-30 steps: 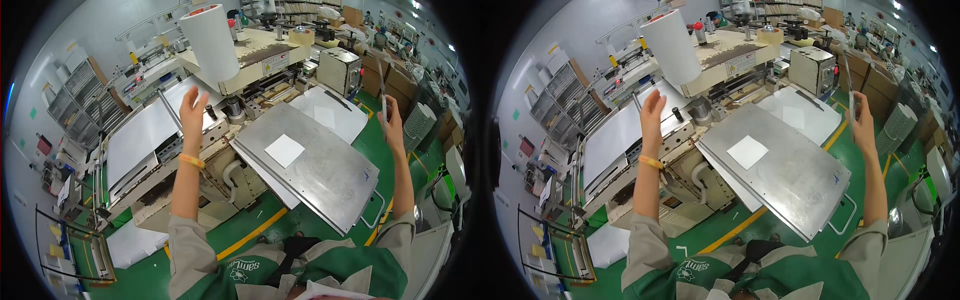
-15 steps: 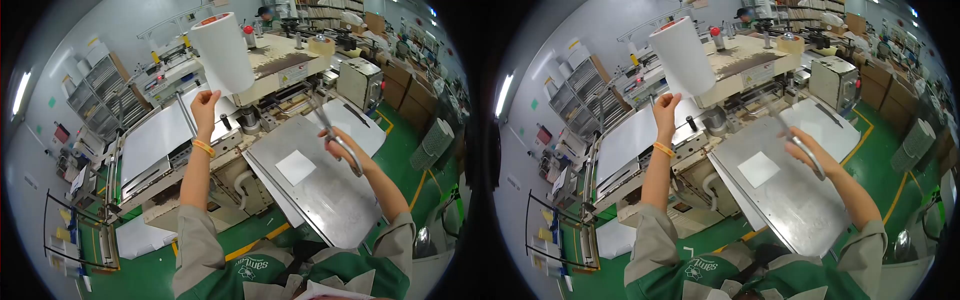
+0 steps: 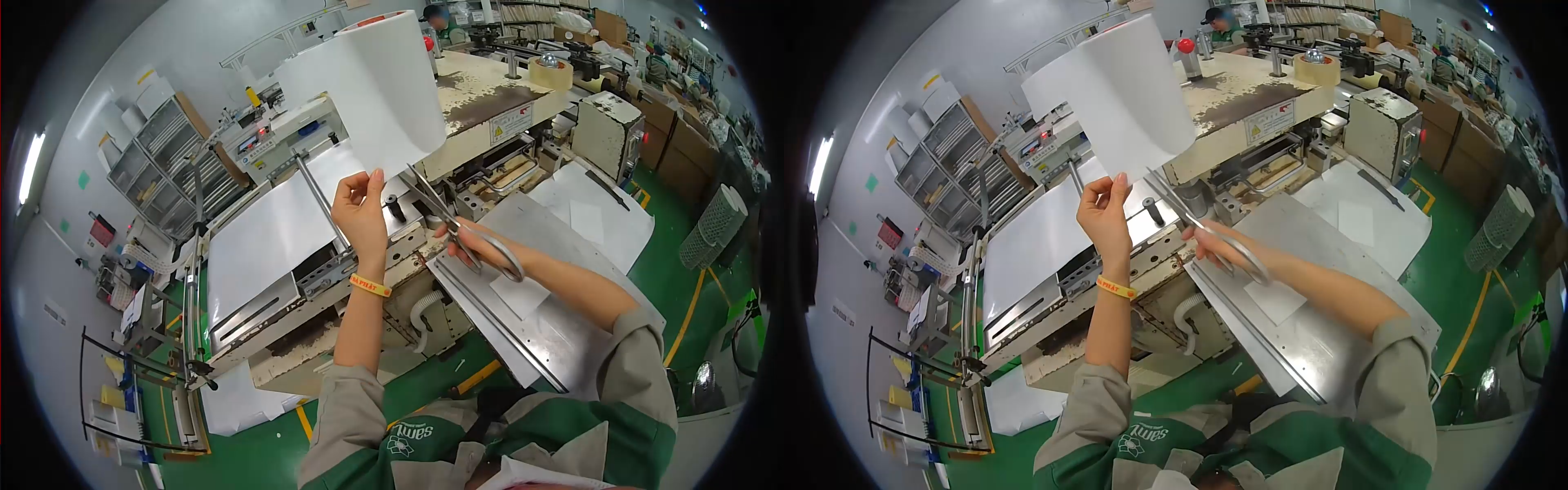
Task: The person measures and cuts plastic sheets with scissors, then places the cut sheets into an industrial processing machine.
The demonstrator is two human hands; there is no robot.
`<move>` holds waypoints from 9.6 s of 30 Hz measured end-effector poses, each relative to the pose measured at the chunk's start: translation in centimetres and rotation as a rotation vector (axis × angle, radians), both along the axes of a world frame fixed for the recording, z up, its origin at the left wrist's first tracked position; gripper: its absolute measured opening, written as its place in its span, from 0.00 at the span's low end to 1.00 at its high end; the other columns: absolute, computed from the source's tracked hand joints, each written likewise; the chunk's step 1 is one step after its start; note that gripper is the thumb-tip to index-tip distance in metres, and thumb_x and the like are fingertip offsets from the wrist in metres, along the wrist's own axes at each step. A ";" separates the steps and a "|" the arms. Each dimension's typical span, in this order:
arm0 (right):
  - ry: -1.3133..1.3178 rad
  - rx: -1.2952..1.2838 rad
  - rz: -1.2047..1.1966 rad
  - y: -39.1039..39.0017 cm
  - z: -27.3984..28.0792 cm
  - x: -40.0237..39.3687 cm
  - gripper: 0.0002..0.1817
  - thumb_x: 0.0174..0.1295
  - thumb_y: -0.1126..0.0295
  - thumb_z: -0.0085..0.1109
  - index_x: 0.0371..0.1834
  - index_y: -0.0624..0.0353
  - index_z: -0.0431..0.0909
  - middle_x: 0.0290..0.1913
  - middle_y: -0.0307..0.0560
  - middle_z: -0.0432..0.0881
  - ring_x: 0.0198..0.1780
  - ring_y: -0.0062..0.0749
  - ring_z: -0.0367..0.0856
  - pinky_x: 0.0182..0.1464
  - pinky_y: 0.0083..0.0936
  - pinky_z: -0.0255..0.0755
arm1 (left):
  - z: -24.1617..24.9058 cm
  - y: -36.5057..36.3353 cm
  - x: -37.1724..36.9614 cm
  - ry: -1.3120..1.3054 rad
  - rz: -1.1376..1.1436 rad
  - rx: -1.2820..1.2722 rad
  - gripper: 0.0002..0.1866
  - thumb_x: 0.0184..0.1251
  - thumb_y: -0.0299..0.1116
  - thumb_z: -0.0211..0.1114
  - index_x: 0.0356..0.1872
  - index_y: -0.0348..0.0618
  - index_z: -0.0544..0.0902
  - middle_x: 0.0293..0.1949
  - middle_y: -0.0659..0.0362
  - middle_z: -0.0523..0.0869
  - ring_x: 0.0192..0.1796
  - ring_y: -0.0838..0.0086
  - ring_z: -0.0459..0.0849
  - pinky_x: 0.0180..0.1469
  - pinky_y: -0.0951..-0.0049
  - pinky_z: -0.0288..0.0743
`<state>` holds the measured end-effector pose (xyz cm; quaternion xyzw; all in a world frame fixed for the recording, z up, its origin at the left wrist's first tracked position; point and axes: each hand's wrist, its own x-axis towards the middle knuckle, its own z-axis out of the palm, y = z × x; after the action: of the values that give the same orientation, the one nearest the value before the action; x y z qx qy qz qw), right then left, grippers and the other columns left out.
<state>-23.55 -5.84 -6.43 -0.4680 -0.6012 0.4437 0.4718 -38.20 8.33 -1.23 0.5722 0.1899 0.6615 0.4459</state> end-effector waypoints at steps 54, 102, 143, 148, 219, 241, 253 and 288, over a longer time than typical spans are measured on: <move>0.257 0.565 -0.329 14.6 9.3 -8.8 0.32 0.64 0.37 0.42 0.48 0.57 0.72 0.25 0.30 0.64 0.25 0.10 0.61 0.27 0.08 0.58 | 12.9 6.7 -4.8 -0.039 -0.261 -0.066 0.09 0.53 0.26 0.72 0.33 0.40 0.79 0.33 0.58 0.85 0.37 0.73 0.84 0.44 0.74 0.79; -1.028 -0.115 -0.984 -18.5 -3.7 25.9 0.28 0.42 0.63 0.65 0.50 0.62 0.74 0.42 0.59 0.81 0.44 0.51 0.80 0.49 0.35 0.72 | -10.2 -20.9 -2.1 0.141 -0.323 -0.574 0.14 0.55 0.21 0.68 0.41 0.34 0.73 0.38 0.55 0.81 0.37 0.73 0.83 0.42 0.74 0.82; -0.243 -0.503 0.081 -7.5 -2.2 11.0 0.11 0.53 0.61 0.64 0.19 0.54 0.79 0.19 0.32 0.73 0.25 0.16 0.64 0.29 0.16 0.54 | -11.1 -23.8 2.7 0.785 0.312 0.126 0.13 0.58 0.34 0.64 0.43 0.41 0.81 0.55 0.52 0.77 0.59 0.58 0.72 0.62 0.61 0.60; -0.288 -0.416 0.045 -7.4 -2.5 10.6 0.11 0.51 0.65 0.66 0.19 0.59 0.79 0.19 0.35 0.73 0.23 0.17 0.66 0.27 0.17 0.56 | -11.7 -22.7 3.4 0.919 0.278 0.245 0.17 0.57 0.40 0.66 0.45 0.43 0.81 0.59 0.51 0.74 0.64 0.54 0.66 0.68 0.54 0.49; -1.065 0.250 0.018 -10.5 -0.1 3.3 0.03 0.45 0.72 0.64 0.24 0.58 0.82 0.27 0.44 0.81 0.29 0.41 0.79 0.32 0.33 0.71 | -13.6 -19.0 0.8 0.991 -0.051 0.223 0.48 0.41 0.59 0.71 0.64 0.45 0.67 0.66 0.58 0.68 0.73 0.59 0.51 0.66 0.37 0.19; -1.111 0.471 0.019 -11.6 -1.6 3.5 0.03 0.48 0.73 0.58 0.25 0.59 0.76 0.27 0.45 0.77 0.32 0.42 0.78 0.32 0.36 0.71 | -13.3 -19.0 0.8 0.969 -0.071 0.193 0.48 0.40 0.55 0.74 0.64 0.43 0.67 0.64 0.57 0.70 0.73 0.58 0.53 0.66 0.38 0.21; -1.098 0.500 0.052 -11.7 -2.2 4.4 0.08 0.47 0.74 0.63 0.31 0.60 0.77 0.32 0.45 0.80 0.35 0.40 0.78 0.39 0.32 0.73 | -13.5 -19.1 0.8 0.972 -0.059 0.201 0.48 0.40 0.56 0.73 0.64 0.43 0.66 0.64 0.57 0.71 0.72 0.59 0.54 0.67 0.39 0.22; -0.670 0.094 -0.045 -11.0 -1.5 4.4 0.05 0.52 0.75 0.63 0.32 0.62 0.83 0.32 0.46 0.82 0.34 0.34 0.79 0.38 0.25 0.72 | -13.2 -19.2 0.8 0.978 -0.080 0.164 0.48 0.40 0.55 0.74 0.65 0.44 0.66 0.64 0.57 0.70 0.73 0.60 0.52 0.67 0.39 0.22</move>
<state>-19.13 -16.87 -7.90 -0.5789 -0.7320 0.2266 0.2787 -37.42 -10.85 -14.43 0.8555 0.3020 0.3109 0.2833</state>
